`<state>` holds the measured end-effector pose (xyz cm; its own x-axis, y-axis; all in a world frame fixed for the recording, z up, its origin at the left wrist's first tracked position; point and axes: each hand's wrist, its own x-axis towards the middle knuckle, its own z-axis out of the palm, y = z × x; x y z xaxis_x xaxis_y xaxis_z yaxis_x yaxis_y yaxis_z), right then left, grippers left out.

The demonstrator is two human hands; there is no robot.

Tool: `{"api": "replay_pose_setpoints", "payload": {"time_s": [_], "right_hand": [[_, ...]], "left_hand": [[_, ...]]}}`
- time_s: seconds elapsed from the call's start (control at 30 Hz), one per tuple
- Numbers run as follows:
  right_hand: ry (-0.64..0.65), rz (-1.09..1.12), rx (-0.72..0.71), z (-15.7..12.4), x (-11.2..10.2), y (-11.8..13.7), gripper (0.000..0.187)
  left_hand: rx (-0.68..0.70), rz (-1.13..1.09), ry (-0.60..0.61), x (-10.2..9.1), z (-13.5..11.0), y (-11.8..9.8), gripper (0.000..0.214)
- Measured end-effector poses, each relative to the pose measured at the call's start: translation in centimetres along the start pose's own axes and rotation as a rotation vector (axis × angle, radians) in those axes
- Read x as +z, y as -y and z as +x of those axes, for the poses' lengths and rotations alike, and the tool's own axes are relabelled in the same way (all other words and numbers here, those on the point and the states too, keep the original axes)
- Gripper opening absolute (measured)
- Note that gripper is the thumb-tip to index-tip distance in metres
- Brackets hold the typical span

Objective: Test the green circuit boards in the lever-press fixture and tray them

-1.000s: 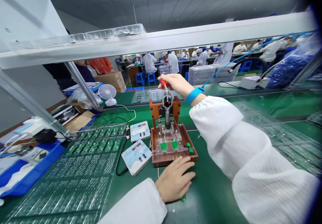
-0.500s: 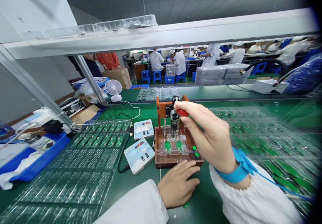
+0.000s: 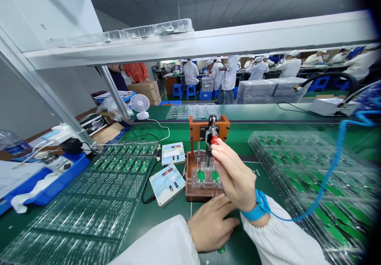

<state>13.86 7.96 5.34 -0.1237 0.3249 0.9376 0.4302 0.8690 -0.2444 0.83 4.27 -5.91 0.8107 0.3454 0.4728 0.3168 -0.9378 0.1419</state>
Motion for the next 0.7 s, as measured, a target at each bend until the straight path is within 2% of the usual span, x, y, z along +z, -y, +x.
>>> {"api": "replay_pose_setpoints", "payload": {"time_s": [0.2,0.43,0.5,0.57,0.63,0.7], "right_hand": [[-0.104,0.113,0.099,-0.4,1.2,0.7,0.071],[-0.104,0.126,0.073,-0.9,1.4,0.4,0.072],[-0.104,0.130,0.077,-0.8,1.4,0.4,0.072],[-0.103,0.141,0.085,-0.7,1.4,0.4,0.072],[-0.107,0.151,0.086,-0.6,1.4,0.5,0.071],[-0.109,0.155,0.080,-0.6,1.5,0.5,0.071]], "left_hand": [[0.015,0.062,-0.089,-0.2,0.2,-0.3,0.017],[0.053,0.065,-0.106,-0.3,0.2,0.1,0.023],[0.066,0.018,-0.206,-1.0,0.0,0.1,0.024],[0.042,-0.030,-0.395,-2.2,-0.6,0.1,0.023],[-0.059,0.001,-0.595,-4.0,-1.3,0.6,0.023],[-0.221,0.070,-0.736,-6.1,-2.0,2.0,0.021]]}}
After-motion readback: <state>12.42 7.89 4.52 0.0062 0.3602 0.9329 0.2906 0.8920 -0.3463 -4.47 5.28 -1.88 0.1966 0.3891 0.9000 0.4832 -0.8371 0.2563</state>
